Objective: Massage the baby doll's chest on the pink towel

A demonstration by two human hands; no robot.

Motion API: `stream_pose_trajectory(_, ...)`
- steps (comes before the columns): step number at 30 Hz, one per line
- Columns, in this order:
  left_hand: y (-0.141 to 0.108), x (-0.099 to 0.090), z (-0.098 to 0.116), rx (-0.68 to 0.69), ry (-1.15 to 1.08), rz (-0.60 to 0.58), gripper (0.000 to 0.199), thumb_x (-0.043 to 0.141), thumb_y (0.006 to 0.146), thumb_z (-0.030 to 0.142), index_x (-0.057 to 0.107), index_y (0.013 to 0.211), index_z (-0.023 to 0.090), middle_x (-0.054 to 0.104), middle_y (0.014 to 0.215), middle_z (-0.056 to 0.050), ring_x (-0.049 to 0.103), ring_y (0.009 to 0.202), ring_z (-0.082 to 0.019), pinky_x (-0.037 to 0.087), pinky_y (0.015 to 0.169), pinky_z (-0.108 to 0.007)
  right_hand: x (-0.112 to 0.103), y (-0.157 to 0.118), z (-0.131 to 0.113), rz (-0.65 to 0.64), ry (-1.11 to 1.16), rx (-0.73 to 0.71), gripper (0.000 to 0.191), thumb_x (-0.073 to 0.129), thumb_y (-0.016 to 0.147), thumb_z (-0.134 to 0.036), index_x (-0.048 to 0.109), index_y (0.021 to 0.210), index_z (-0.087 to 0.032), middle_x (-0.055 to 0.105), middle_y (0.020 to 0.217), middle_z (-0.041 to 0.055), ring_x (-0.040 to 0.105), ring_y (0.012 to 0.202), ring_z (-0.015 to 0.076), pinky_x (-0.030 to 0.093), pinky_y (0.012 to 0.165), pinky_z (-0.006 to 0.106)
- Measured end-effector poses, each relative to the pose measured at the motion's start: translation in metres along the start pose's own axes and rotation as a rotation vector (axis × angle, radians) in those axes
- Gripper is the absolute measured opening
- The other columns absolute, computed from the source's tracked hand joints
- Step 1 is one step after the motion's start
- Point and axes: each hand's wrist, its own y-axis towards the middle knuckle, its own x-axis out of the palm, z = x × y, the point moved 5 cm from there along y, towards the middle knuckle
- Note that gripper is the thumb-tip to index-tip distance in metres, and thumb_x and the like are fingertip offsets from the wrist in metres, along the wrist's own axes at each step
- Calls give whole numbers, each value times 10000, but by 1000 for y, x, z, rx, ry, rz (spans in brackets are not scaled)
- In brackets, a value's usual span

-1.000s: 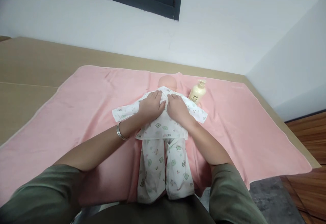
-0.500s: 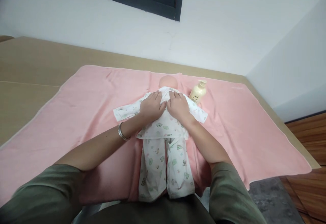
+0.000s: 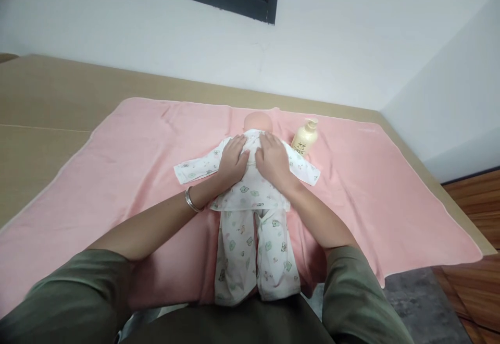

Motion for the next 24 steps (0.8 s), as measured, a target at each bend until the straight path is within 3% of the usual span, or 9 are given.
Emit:
stream_pose_trajectory(3, 0, -1, 0, -6, -11, 2, 595, 274, 981, 380, 554, 1329, -14, 523, 1380, -206, 456, 1341, -297, 319, 1181, -489, 11, -6, -9, -134, -20, 24, 524, 369, 964, -175, 494, 1414, 63, 400, 1469, 198, 336, 1402, 315, 232, 1213, 444)
stream_pose_trajectory(9, 1, -1, 0, -10, -18, 3, 564, 317, 960, 367, 569, 1313, 6, 540, 1369, -185, 467, 1328, -291, 328, 1174, -484, 3, -6, -12, -86, -39, 35, 525, 360, 970, -148, 461, 1450, 39, 335, 1515, 181, 278, 1437, 296, 197, 1223, 448)
stream_pose_trajectory(13, 2, -1, 1, -24, -3, -14, 553, 316, 959, 370, 563, 1319, 30, 544, 1370, -166, 472, 1325, -265, 327, 1179, -456, 4, -5, -10, -188, -75, 23, 463, 378, 992, -160, 526, 1400, 3, 383, 1489, 170, 309, 1414, 318, 220, 1202, 483)
stream_pose_trajectory(16, 2, -2, 2, -37, 5, -20, 559, 306, 955, 377, 567, 1316, 40, 546, 1372, -158, 472, 1323, -253, 327, 1176, -452, -4, -6, -14, -160, -84, -38, 407, 388, 986, -159, 607, 1299, -22, 431, 1449, 179, 334, 1391, 323, 262, 1180, 482)
stream_pose_trajectory(19, 2, 0, 0, -34, 19, -14, 560, 306, 949, 378, 574, 1312, 46, 550, 1367, -158, 481, 1314, -248, 337, 1170, -450, -2, -5, -15, -153, -107, -33, 430, 386, 998, -163, 564, 1367, -34, 406, 1470, 180, 323, 1401, 319, 265, 1178, 500)
stream_pose_trajectory(22, 0, 0, -4, 2, 37, 21, 602, 266, 969, 438, 577, 1296, 41, 559, 1348, -178, 495, 1305, -265, 361, 1152, -458, 2, -5, -19, -246, -175, -27, 415, 412, 1031, -193, 550, 1396, -51, 390, 1481, 179, 320, 1404, 351, 245, 1169, 560)
stream_pose_trajectory(24, -1, -1, -4, 52, 28, 21, 661, 215, 984, 502, 583, 1267, 32, 569, 1323, -201, 509, 1285, -279, 382, 1133, -468, -13, -10, -33, -255, -150, -123, 338, 450, 1025, -190, 640, 1268, -51, 475, 1414, 168, 370, 1376, 352, 248, 1166, 574)
